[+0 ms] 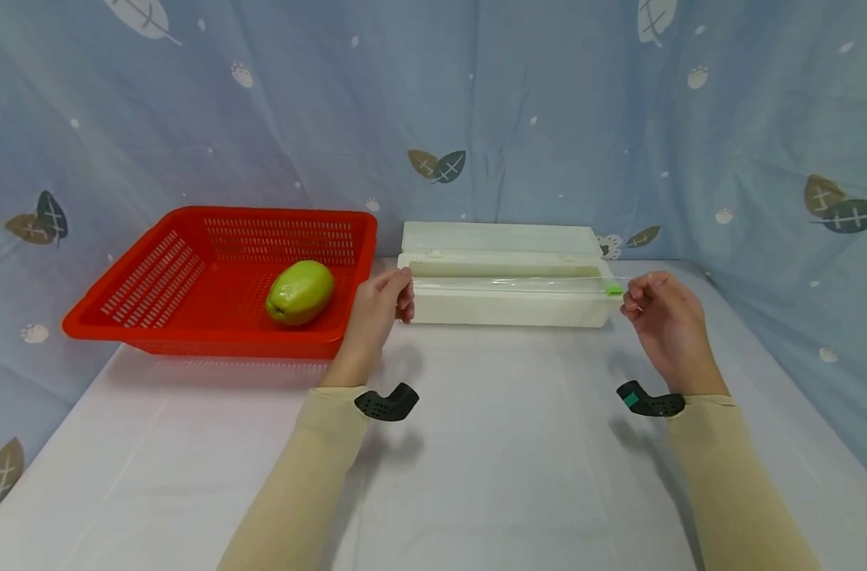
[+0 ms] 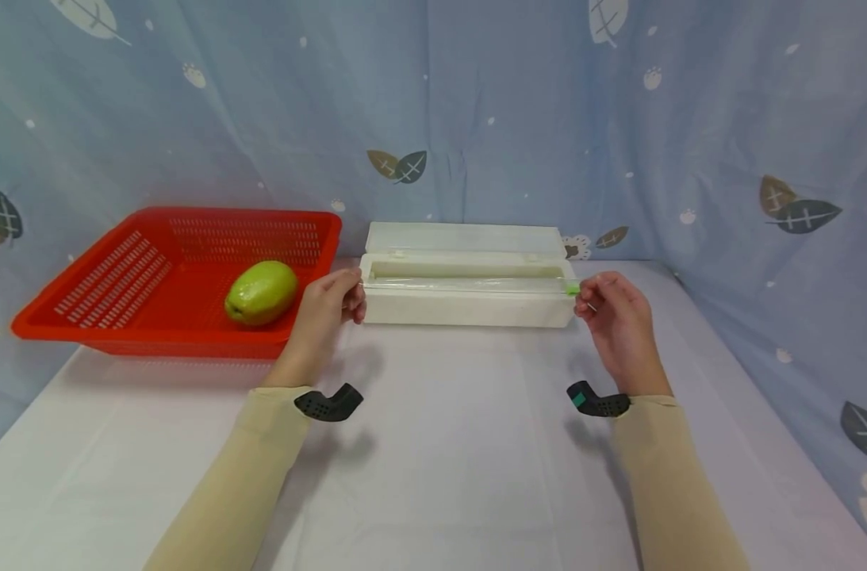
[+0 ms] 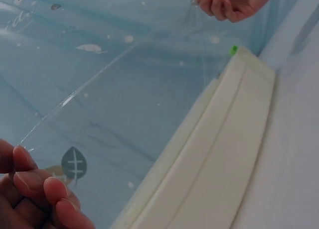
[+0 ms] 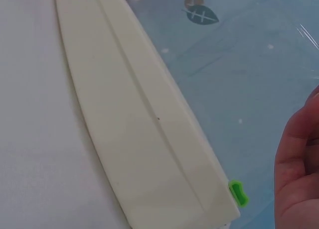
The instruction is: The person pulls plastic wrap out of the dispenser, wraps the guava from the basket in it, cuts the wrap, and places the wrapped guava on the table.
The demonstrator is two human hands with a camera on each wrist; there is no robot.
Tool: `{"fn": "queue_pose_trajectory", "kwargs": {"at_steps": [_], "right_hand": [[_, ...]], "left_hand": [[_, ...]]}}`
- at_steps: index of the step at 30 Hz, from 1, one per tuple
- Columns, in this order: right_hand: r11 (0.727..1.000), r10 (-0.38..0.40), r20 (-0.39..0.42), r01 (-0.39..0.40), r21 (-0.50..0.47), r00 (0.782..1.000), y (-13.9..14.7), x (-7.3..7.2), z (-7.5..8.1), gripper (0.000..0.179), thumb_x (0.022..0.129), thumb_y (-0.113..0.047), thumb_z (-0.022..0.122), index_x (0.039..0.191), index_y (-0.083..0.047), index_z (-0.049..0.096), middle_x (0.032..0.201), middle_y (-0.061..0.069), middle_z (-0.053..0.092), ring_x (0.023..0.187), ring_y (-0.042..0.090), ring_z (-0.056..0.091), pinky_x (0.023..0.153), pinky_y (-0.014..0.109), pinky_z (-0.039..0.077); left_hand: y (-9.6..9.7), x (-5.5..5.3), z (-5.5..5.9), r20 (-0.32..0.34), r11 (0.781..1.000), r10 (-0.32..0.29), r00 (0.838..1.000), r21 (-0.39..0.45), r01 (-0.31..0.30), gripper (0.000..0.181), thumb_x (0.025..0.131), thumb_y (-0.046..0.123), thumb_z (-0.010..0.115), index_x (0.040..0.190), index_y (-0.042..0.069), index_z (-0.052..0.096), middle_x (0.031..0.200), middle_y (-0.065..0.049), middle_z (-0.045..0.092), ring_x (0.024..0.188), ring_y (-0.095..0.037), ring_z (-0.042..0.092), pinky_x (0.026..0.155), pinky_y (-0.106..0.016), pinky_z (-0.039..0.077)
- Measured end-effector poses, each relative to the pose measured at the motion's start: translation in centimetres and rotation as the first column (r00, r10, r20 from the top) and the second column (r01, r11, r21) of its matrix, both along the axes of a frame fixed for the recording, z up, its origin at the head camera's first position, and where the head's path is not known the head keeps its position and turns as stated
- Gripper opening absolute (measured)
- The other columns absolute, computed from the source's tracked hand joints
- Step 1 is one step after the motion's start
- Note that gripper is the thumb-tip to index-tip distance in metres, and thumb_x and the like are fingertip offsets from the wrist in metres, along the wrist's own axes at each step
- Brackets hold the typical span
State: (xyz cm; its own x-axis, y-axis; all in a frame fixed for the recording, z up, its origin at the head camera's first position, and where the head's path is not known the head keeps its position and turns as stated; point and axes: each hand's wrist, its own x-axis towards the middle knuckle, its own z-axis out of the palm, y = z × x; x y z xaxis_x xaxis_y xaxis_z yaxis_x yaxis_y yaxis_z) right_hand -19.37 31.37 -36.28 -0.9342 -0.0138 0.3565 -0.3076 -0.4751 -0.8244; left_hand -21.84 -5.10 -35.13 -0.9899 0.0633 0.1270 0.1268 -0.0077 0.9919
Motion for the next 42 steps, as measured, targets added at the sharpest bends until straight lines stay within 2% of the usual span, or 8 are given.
{"fn": "queue_pose_trajectory", "kwargs": {"at_steps": [5,14,27,37,42], "right_hand": [[1.0,-0.011,0.003,0.011,0.01,1.0,0.1,0.0,0.1,0.022,0.096,-0.007,0.037,0.093,0.004,0.056,0.083,0.01,0.05,0.076,0.022,0.045,0.068,0.027,0.042],[0.999,0.03,0.016,-0.03,-0.009,0.999,0.3,-0.3,-0.3,0.022,0.096,-0.009,0.037,0.093,0.003,0.056,0.08,0.01,0.049,0.075,0.022,0.044,0.068,0.028,0.04],[0.997,0.065,0.008,-0.065,-0.033,0.998,0.2,-0.1,-0.1,0.023,0.096,-0.008,0.036,0.092,0.004,0.055,0.08,0.011,0.048,0.075,0.023,0.043,0.068,0.029,0.041],[0.999,0.039,-0.008,-0.039,0.008,0.999,0.2,0.0,0.1,0.025,0.097,-0.01,0.034,0.092,0.002,0.056,0.08,0.01,0.047,0.075,0.022,0.043,0.068,0.028,0.04],[0.999,0.05,-0.033,-0.05,-0.005,0.998,0.3,0.0,0.3,0.027,0.097,-0.009,0.033,0.091,0.003,0.056,0.08,0.01,0.048,0.075,0.022,0.044,0.068,0.028,0.04]], "left_hand": [[0.0,0.1,0.4,-0.026,1.0,-0.014,1.0,0.017,0.014,0.036,0.092,0.035,0.046,0.075,0.003,0.051,0.069,-0.014,0.049,0.062,-0.022,0.049,0.062,-0.028,0.048],[0.2,0.4,0.6,-0.056,0.999,-0.028,0.998,0.036,0.03,0.033,0.092,0.033,0.046,0.074,0.006,0.05,0.069,-0.013,0.047,0.063,-0.022,0.049,0.061,-0.027,0.047],[0.3,0.4,0.9,-0.181,0.995,-0.036,0.983,0.087,0.053,0.035,0.092,0.031,0.048,0.072,0.003,0.048,0.067,-0.014,0.042,0.058,-0.023,0.046,0.055,-0.026,0.046],[0.2,0.7,1.4,-0.19,0.995,-0.042,0.981,0.079,0.057,0.033,0.093,0.027,0.046,0.073,0.001,0.049,0.068,-0.016,0.043,0.059,-0.023,0.047,0.056,-0.026,0.045],[0.1,0.8,1.6,-0.202,0.995,-0.038,0.979,0.087,0.056,0.032,0.093,0.026,0.046,0.072,0.002,0.049,0.069,-0.016,0.043,0.059,-0.023,0.046,0.056,-0.026,0.045]]}}
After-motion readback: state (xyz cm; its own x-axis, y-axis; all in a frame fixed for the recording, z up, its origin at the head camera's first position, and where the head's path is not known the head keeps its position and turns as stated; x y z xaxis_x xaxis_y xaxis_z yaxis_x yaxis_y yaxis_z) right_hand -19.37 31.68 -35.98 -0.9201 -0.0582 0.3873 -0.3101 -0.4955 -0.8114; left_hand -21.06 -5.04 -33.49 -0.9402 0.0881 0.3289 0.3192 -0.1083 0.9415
